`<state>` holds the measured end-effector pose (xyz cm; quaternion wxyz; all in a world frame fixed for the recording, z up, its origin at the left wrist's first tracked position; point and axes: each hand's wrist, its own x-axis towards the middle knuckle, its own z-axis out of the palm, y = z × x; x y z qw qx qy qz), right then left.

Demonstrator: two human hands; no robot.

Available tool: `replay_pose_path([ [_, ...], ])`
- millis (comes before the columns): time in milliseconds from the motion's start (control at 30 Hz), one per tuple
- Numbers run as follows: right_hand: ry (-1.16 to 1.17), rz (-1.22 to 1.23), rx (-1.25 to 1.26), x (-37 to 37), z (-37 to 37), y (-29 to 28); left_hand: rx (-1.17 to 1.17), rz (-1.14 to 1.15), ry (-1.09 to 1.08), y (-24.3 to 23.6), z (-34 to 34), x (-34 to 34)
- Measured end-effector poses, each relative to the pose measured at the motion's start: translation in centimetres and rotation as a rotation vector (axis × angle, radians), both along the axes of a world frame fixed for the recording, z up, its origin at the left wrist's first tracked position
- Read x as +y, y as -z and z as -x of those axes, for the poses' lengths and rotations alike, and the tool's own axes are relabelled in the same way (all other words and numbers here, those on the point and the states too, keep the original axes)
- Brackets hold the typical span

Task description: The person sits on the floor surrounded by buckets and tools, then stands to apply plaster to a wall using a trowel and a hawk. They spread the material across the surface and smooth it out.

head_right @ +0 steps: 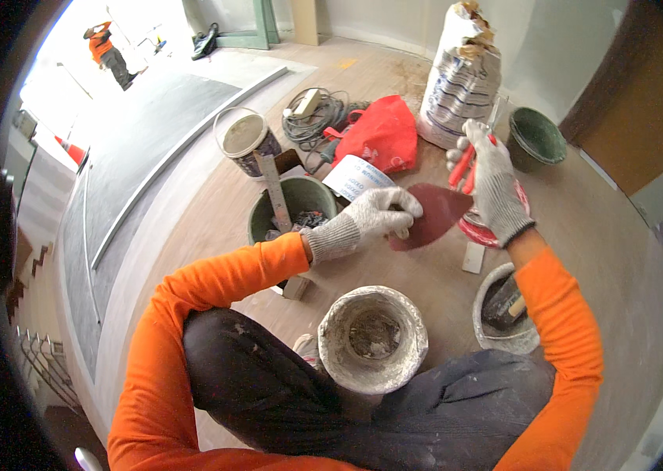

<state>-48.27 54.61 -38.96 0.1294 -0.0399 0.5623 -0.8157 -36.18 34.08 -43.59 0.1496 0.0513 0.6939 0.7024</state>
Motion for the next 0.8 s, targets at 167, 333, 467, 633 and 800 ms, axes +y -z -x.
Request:
replay_pose_path([
  [167, 0.051, -0.224, 0.113, 1.5, -1.1, -0.1, 0.194, 0.309, -0.253, -4.1, 0.7, -3.2],
  [333, -0.226, -0.150, -0.230, 2.5, -3.2, 0.8, 0.084, 0.163, -0.253, -3.1, 0.3, -3.4],
  [467, -0.144, -0.069, -0.264, 1.0, -4.5, 1.3, 0.063, 0.305, -0.185, -3.2, 0.2, -3.1],
  [633, -0.065, -0.344, 0.123, 0.8, -4.6, -0.1, 0.291, 0.694, -0.169, -4.0, 0.2, -4.0],
  [800, -0.107, -0.419, 0.387, 0.2, -6.2, -1.6, 0.378, 0.710, -0.034, -6.9, 2.0, -5.3],
])
